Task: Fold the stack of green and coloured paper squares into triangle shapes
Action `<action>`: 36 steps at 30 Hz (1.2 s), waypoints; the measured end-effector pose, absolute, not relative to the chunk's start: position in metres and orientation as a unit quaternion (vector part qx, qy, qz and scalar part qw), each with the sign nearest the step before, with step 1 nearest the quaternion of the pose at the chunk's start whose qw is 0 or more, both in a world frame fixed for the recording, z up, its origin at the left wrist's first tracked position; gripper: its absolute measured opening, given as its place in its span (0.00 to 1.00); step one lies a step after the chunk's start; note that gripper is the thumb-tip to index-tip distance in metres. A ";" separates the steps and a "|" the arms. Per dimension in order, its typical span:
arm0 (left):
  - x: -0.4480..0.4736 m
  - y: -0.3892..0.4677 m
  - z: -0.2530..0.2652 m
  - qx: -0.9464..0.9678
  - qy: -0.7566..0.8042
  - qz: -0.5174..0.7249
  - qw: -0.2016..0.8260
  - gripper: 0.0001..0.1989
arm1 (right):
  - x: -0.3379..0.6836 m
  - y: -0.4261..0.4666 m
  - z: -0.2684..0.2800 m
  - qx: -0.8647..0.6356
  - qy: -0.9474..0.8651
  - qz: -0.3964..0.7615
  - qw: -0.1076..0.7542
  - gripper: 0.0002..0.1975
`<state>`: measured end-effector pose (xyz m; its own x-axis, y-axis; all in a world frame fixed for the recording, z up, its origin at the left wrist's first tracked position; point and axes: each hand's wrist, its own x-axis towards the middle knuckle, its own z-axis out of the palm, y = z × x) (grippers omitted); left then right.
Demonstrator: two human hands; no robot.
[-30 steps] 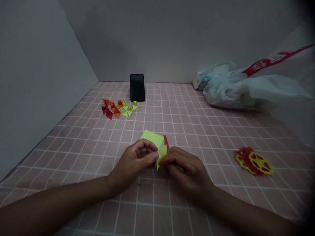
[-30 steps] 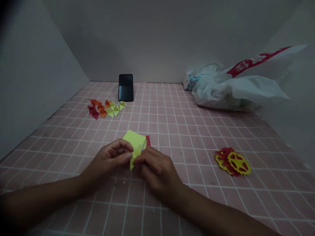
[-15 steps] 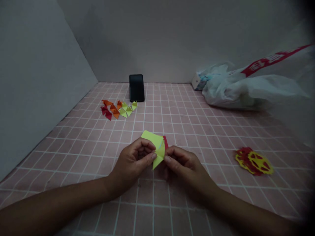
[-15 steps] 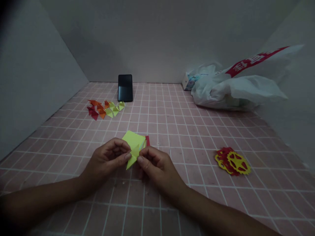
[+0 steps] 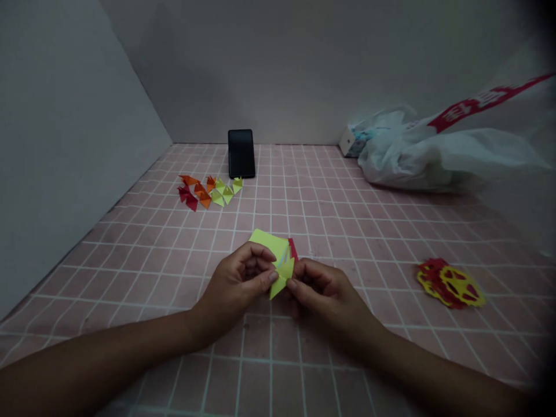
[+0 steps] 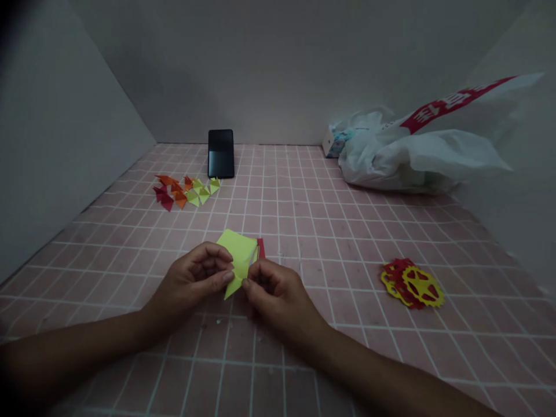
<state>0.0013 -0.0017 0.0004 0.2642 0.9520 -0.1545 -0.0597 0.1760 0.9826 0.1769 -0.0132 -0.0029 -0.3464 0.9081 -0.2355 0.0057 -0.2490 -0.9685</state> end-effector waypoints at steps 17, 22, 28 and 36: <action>0.002 -0.002 -0.001 0.495 0.421 0.360 0.670 0.10 | 0.178 -0.014 -0.002 -0.460 -0.570 0.577 0.360 0.10; 0.002 -0.004 0.006 0.564 0.454 0.296 0.622 0.10 | 0.180 -0.013 0.002 -0.441 -0.591 0.544 0.400 0.08; 0.000 -0.006 0.006 0.602 0.444 0.265 0.608 0.12 | 0.179 -0.012 -0.007 -0.391 -0.481 0.683 0.387 0.08; -0.001 -0.005 0.007 0.584 0.416 0.237 0.655 0.13 | 0.180 -0.016 -0.004 -0.430 -0.449 0.688 0.374 0.14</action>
<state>-0.0009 -0.0054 0.0071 0.5410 0.7970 -0.2685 0.1766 0.2045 0.9628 0.1797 -0.0164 -0.0041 -0.3513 0.9008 -0.2552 -0.1287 -0.3164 -0.9398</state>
